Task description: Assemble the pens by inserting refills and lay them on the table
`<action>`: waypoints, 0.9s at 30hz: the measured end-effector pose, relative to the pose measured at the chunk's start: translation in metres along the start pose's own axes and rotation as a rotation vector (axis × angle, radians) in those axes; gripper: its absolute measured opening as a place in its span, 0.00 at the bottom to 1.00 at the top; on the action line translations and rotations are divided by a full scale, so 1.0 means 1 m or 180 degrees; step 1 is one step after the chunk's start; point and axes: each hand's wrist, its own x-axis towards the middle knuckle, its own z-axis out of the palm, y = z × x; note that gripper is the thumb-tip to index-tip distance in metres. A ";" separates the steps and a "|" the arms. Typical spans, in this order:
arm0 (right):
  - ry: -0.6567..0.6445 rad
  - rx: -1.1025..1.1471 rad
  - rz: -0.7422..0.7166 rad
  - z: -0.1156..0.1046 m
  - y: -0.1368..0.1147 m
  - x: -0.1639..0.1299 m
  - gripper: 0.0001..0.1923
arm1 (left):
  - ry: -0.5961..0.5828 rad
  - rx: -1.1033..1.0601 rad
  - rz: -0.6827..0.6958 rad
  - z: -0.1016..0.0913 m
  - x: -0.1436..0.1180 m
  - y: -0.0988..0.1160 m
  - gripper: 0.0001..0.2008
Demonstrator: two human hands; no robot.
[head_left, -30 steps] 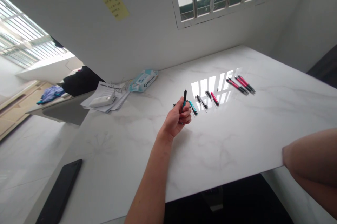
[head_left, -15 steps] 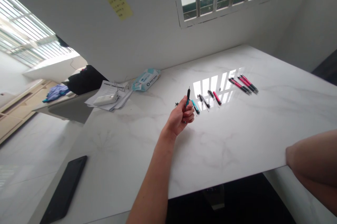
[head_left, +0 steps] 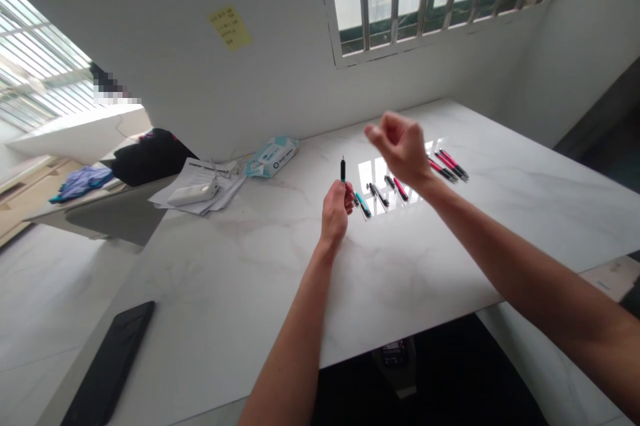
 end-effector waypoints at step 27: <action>-0.1118 0.1712 0.1050 0.034 0.045 -0.053 0.18 | -0.0381 -0.0129 -0.0377 0.011 -0.006 -0.001 0.23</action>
